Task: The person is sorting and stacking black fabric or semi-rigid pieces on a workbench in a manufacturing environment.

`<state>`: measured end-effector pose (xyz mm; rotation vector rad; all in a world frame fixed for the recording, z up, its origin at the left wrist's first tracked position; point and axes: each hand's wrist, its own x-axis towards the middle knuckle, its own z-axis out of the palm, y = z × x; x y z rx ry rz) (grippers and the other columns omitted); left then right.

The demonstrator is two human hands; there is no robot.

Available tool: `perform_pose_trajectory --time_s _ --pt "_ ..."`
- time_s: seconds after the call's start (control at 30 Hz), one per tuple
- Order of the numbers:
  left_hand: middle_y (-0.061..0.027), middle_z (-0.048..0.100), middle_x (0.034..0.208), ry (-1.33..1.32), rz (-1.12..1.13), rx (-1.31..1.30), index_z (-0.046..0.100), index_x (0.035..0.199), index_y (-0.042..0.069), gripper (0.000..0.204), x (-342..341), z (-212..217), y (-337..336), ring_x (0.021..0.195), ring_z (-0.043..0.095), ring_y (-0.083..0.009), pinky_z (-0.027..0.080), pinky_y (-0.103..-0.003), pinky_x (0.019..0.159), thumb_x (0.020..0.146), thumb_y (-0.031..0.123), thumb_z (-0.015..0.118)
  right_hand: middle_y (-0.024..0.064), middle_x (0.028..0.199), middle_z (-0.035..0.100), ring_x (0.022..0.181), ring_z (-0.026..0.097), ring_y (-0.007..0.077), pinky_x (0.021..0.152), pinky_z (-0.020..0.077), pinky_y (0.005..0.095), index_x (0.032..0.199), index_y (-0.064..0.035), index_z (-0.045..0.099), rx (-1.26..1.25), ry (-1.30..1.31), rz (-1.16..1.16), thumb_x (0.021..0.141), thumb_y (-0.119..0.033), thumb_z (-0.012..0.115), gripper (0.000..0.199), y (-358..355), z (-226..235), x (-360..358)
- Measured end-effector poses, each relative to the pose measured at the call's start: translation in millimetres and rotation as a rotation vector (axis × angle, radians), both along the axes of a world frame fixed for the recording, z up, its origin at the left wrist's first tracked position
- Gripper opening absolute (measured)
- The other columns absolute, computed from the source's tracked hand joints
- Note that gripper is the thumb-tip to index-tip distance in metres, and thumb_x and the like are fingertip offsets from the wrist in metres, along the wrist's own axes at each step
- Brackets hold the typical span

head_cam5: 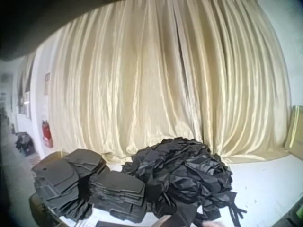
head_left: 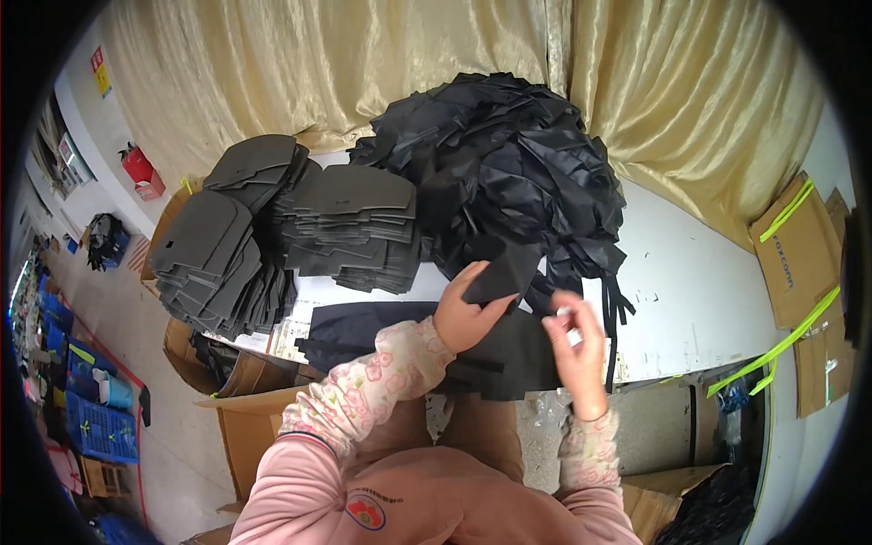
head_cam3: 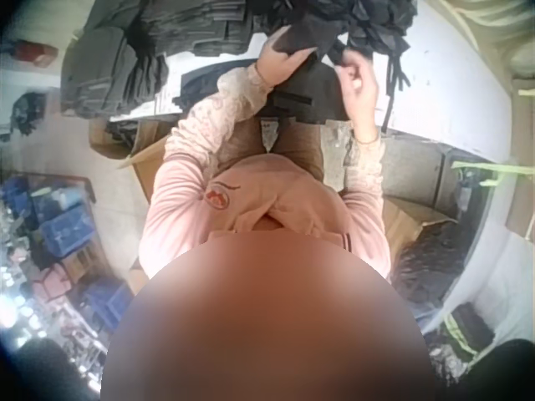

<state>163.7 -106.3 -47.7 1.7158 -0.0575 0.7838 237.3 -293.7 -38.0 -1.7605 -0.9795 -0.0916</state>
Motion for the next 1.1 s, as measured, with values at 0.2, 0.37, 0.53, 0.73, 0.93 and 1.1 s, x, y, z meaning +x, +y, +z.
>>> perform_pose_trajectory --time_s 0.2,0.37,0.53,0.73,0.93,1.1 --pt "-0.0152 0.063 0.103 -0.002 -0.211 0.192 0.06 0.11 0.001 0.034 3.2 21.0 -17.2 0.095 0.062 -0.0302 0.048 -0.036 0.085 0.078 0.01 0.068 0.0112 0.087 0.061 0.086 0.057 0.0281 0.082 0.0449 0.0387 0.092 -0.0029 0.066 -0.283 -0.71 0.481 0.07 -0.01 0.072 0.024 35.7 125.5 16.5" --pt "-0.0079 0.067 0.104 -0.049 -0.165 0.005 0.06 0.112 0.001 0.035 9.4 35.7 -27.5 0.096 0.062 -0.0162 0.047 -0.03 0.086 0.082 0.012 0.073 0.0066 0.077 0.061 0.075 0.058 0.0248 0.07 0.0452 0.0321 0.086 -0.0069 0.065 0.048 -0.715 0.367 0.074 -0.011 0.07 0.013 54.1 189.1 24.3" --pt "-0.0069 0.066 0.104 -0.01 -0.093 -0.111 0.059 0.114 0.0 0.03 23.8 5.8 -17.3 0.096 0.06 -0.0118 0.046 -0.027 0.087 0.086 0.007 0.067 0.0014 0.083 0.065 0.075 0.059 0.0074 0.069 0.0466 0.0213 0.093 -0.0007 0.065 0.522 -0.51 0.25 0.087 -0.011 0.066 0.012 30.9 279.5 4.5" --pt "-0.0021 0.065 0.102 0.184 -0.286 -0.16 0.058 0.115 -0.002 0.029 -12.5 -8.5 7.4 0.095 0.057 -0.0085 0.045 -0.025 0.087 0.088 0.006 0.065 0.0018 0.077 0.065 0.066 0.059 0.007 0.061 0.0478 0.0204 0.089 -0.0005 0.063 0.493 -0.34 0.293 0.089 -0.011 0.064 0.011 23.2 296.3 37.0" --pt "-0.004 0.063 0.087 0.484 0.044 0.225 0.065 0.099 0.0 0.019 -77.9 -39.7 86.0 0.078 0.058 -0.0107 0.047 -0.026 0.066 0.082 0.007 0.07 -0.0056 0.086 0.062 0.08 0.054 0.0027 0.074 0.0412 0.0192 0.095 -0.0042 0.065 0.313 -0.007 0.154 0.091 -0.017 0.063 0.013 3.6 211.9 146.8" --pt "-0.0114 0.06 0.084 0.181 0.564 0.686 0.067 0.095 0.002 0.017 -141.3 -6.2 140.0 0.076 0.061 -0.0249 0.049 -0.031 0.068 0.078 -0.002 0.065 -0.0077 0.081 0.058 0.072 0.047 0.0023 0.066 0.0359 0.0188 0.097 -0.0083 0.065 0.201 0.381 0.275 0.091 -0.014 0.062 0.009 -19.5 96.4 172.7"
